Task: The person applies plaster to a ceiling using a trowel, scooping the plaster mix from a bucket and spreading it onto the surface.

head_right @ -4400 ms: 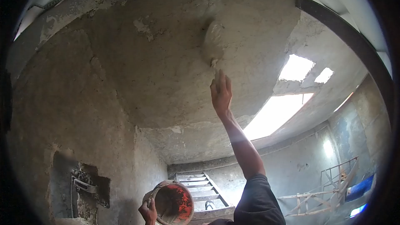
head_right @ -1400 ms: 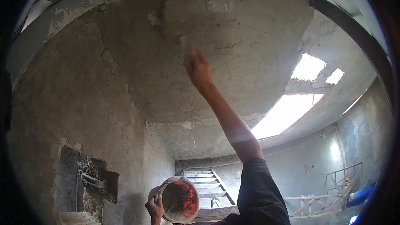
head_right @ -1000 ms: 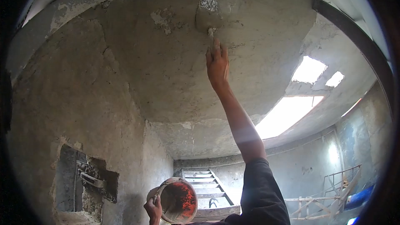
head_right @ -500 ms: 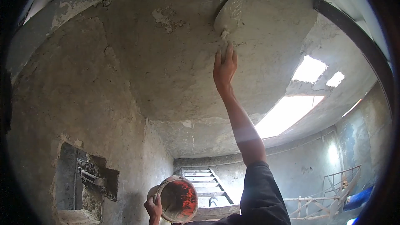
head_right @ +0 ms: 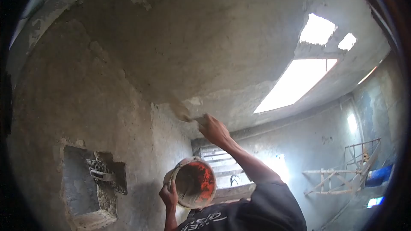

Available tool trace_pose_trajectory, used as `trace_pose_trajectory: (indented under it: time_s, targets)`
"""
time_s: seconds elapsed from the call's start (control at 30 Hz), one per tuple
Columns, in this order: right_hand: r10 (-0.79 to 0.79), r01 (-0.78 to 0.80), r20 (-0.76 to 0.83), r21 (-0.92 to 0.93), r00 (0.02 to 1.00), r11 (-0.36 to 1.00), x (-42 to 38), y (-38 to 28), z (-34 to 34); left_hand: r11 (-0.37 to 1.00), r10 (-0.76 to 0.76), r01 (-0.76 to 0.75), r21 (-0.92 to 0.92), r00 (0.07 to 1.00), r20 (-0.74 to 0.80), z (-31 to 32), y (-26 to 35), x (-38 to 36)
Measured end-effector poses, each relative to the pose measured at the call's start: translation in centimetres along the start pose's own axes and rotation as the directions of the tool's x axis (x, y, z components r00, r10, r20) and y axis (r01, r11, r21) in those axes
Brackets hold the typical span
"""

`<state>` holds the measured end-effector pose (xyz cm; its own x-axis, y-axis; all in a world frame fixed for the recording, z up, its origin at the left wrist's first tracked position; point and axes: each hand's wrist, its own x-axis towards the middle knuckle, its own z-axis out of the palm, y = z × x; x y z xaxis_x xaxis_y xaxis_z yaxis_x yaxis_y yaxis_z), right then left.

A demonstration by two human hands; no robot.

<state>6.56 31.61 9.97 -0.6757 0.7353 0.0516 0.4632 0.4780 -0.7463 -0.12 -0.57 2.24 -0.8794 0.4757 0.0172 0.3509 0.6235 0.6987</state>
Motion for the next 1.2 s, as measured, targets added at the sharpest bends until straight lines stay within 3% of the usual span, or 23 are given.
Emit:
trace_pose_trajectory:
  time_s: [0.03,0.07,0.1,0.13,0.2,0.23,0.3,0.33,0.37,0.43,0.5,0.53,0.57,0.63,0.7,0.77,0.83,0.9,1.0,1.13,1.2]
  targets:
    - [0.116,-0.116,-0.005,0.031,0.993,0.993,-3.6,2.2,0.5,0.999,-0.04,0.039,0.014,0.998,0.049,0.2,-0.9,-0.2]
    - [0.121,-0.116,-0.061,0.084,0.991,0.99,-7.2,3.6,0.3,0.999,-0.039,0.04,-0.01,0.998,0.046,0.0,-0.2,-0.4]
    - [0.311,-0.305,-0.015,0.16,0.95,0.939,-10.9,6.2,0.8,0.999,-0.037,0.039,-0.034,0.998,0.045,-0.2,0.8,-0.2]
    - [0.382,-0.375,0.004,0.194,0.924,0.906,-14.7,7.5,0.3,0.999,-0.034,0.035,-0.022,0.998,0.051,0.0,1.1,0.2]
    - [0.493,-0.499,0.073,0.133,0.867,0.857,-21.3,8.2,-0.9,0.999,-0.003,0.001,0.032,0.999,0.051,0.2,1.4,-0.1]
    - [0.579,-0.588,0.172,-0.001,0.797,0.809,-23.7,7.8,-1.8,1.0,-0.004,0.002,0.016,0.997,0.073,0.0,2.3,0.0]
    - [0.63,-0.662,0.29,0.018,0.72,0.749,-27.4,8.1,-2.5,0.999,0.041,-0.043,0.027,0.995,0.085,0.1,3.4,0.3]
    - [0.57,-0.614,0.316,0.052,0.758,0.788,-28.8,8.4,-2.7,0.994,0.106,-0.105,-0.012,0.993,0.055,0.4,3.8,0.5]
    - [0.554,-0.632,0.406,0.082,0.727,0.771,-29.8,9.3,-2.4,0.987,0.159,-0.158,-0.042,0.987,0.025,0.5,4.2,0.5]
    - [0.483,-0.515,0.408,-0.036,0.775,0.857,-31.0,9.7,-1.8,0.988,0.154,-0.153,-0.01,0.985,0.074,0.0,5.2,0.6]
    - [0.327,-0.379,0.361,0.082,0.873,0.922,-31.9,10.5,-1.0,0.967,0.229,-0.226,-0.118,0.973,0.01,0.0,5.9,0.5]
    - [0.349,-0.374,0.366,-0.005,0.863,0.928,-31.7,8.9,-1.7,0.98,0.194,-0.191,-0.054,0.98,0.055,-0.4,6.2,0.6]
    - [0.348,-0.337,0.345,-0.093,0.872,0.937,-29.8,7.7,-2.4,0.983,0.152,-0.143,-0.113,0.985,0.077,-0.9,7.4,0.7]
    - [0.358,-0.267,0.442,-0.257,0.822,0.929,-28.4,7.7,-2.9,0.987,0.157,-0.154,-0.046,0.984,0.087,-1.6,7.5,0.4]
    - [0.389,-0.335,0.36,-0.205,0.848,0.92,-27.0,8.1,-2.7,0.971,0.219,-0.206,-0.119,0.969,0.111,-1.9,9.6,1.1]
    - [0.39,-0.314,0.311,-0.267,0.867,0.911,-25.3,6.0,-4.4,0.955,0.266,-0.248,-0.161,0.959,0.099,-2.2,10.9,1.0]
    - [0.227,-0.117,0.393,-0.284,0.891,0.952,-24.2,5.9,-5.3,0.937,0.309,-0.287,-0.201,0.947,0.091,-2.5,12.1,0.7]
    - [0.234,-0.131,0.38,-0.277,0.895,0.952,-23.8,7.1,-4.6,0.896,0.429,-0.412,-0.164,0.9,0.084,-2.7,13.3,0.7]
    - [0.201,-0.042,0.421,-0.356,0.885,0.933,-23.2,7.0,-3.6,0.869,0.488,-0.479,-0.126,0.871,0.052,-3.1,14.9,0.8]
    - [0.12,0.032,0.493,-0.29,0.862,0.956,-23.4,7.0,-3.8,0.857,0.513,-0.509,-0.079,0.858,0.035,-3.1,16.2,0.2]
    - [-0.013,0.104,0.512,-0.15,0.859,0.983,-23.7,6.6,-4.4,0.853,0.519,-0.515,-0.085,0.854,0.031,-2.9,16.7,-0.2]
